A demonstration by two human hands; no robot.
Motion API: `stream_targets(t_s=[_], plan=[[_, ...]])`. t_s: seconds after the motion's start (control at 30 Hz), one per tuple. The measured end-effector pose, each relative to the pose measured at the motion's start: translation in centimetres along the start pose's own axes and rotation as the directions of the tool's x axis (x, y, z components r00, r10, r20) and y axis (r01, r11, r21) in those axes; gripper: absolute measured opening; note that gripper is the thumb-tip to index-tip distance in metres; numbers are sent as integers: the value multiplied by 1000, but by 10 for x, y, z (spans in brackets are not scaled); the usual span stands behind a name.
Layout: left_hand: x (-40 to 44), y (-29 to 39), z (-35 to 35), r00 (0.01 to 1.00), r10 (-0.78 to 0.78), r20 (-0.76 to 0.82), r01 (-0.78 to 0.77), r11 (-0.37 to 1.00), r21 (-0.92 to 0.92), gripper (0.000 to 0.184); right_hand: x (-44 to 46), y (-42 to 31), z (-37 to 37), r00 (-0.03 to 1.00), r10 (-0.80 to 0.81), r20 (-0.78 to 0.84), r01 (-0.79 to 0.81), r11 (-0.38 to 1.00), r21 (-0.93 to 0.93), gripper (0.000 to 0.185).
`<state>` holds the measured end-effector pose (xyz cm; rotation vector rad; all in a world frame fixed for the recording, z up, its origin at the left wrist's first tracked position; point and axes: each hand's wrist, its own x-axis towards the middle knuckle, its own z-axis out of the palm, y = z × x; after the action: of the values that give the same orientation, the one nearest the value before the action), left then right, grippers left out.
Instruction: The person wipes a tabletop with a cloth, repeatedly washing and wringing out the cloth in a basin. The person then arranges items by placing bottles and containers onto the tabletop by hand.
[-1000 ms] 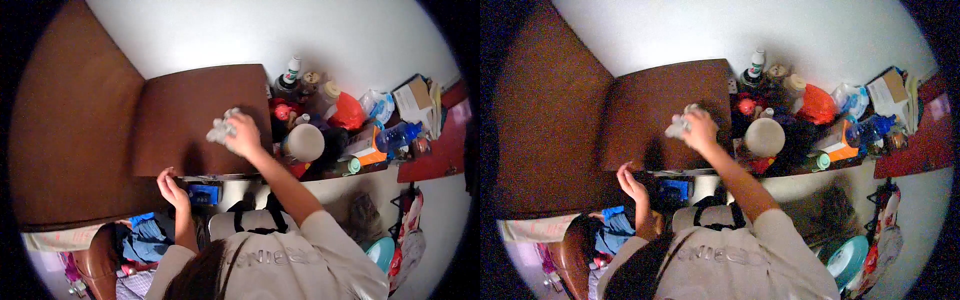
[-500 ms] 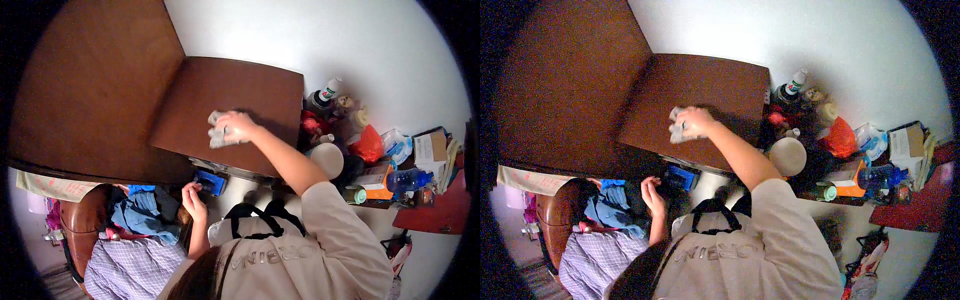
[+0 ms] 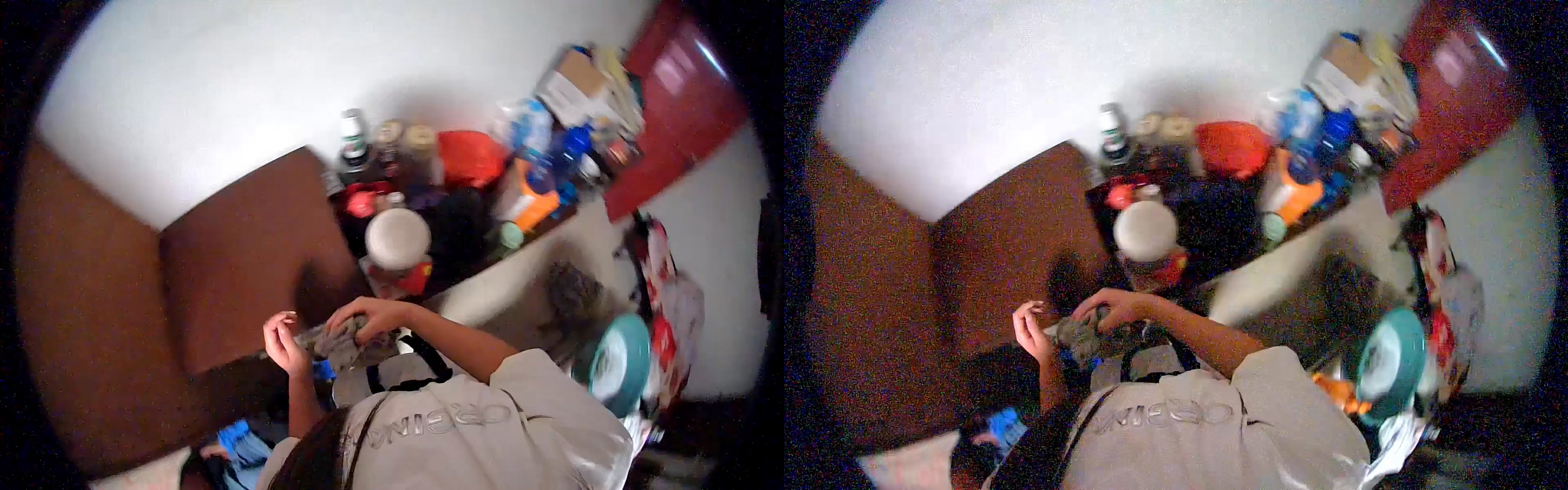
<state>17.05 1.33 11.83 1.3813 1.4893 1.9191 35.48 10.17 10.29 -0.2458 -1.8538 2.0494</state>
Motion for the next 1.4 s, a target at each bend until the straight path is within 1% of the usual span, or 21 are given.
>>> stream_targets(t_s=[0.1,0.13,0.2,0.23,0.27,0.37,0.47,0.5,0.6,0.67,0.83,0.93,0.97,1.1,1.13,1.17,1.2,1.23,1.33,1.37,1.4], plan=[[9,22,70,954,106,281,-49,978,-200,15,-82,-11,-17,881,-5,-473,239,867,438,40],[10,33,97,919,170,355,-92,970,-226,14,-97,-13,-25,915,-42,-401,401,199,894,35],[-7,50,148,868,97,487,72,946,-317,16,-143,1,-30,615,-63,-786,789,58,612,43],[-22,60,173,812,-12,584,293,874,-388,22,-163,9,-36,465,-155,-872,885,116,451,44],[-33,65,196,765,68,640,255,881,-398,23,-182,11,-45,300,-254,-919,951,158,267,45],[-63,88,259,573,297,764,86,905,-417,29,-233,-95,-19,247,-302,-921,969,72,237,61],[-111,100,310,412,294,862,243,877,-415,27,-302,-107,-13,-8,-389,-921,989,131,-64,62],[-125,109,325,354,311,882,236,883,-406,26,-318,-123,-7,-181,-396,-900,963,112,-244,57],[-173,113,373,101,272,957,221,932,-288,26,-411,-69,-10,-461,-225,-858,837,210,-505,45],[-206,110,412,-4,341,940,192,923,-334,29,-460,-42,1,-502,-19,-865,832,265,-488,41],[-259,122,476,-233,338,912,157,938,-308,31,-519,-38,29,-686,-29,-727,701,244,-671,37],[-288,120,497,-311,387,868,156,922,-355,32,-530,-46,44,-852,182,-491,516,453,-727,38],[-296,122,503,-337,383,860,173,923,-343,31,-538,-40,46,-893,127,-432,427,546,-721,37],[-333,123,542,-412,464,784,176,885,-431,30,-573,-17,47,-987,139,-84,162,873,-460,43],[-345,123,555,-415,516,749,173,853,-492,31,-590,1,46,-978,-171,117,-187,972,-140,39],[-358,121,572,-403,582,707,210,810,-547,31,-610,22,44,-846,-498,189,-449,858,252,36],[-369,123,589,-409,634,656,182,761,-623,30,-627,38,41,-636,-764,111,-560,555,615,33],[-378,132,602,-422,659,623,138,726,-674,30,-643,42,31,-766,-582,274,-454,791,411,35],[-413,148,654,-468,739,484,138,603,-786,28,-683,57,31,-891,-340,301,-92,784,614,37],[-426,153,674,-472,770,430,167,557,-814,28,-705,103,28,-775,-613,153,-118,378,918,39],[-441,158,695,-471,799,374,196,508,-839,29,-718,122,25,-888,-398,229,27,453,891,37]])
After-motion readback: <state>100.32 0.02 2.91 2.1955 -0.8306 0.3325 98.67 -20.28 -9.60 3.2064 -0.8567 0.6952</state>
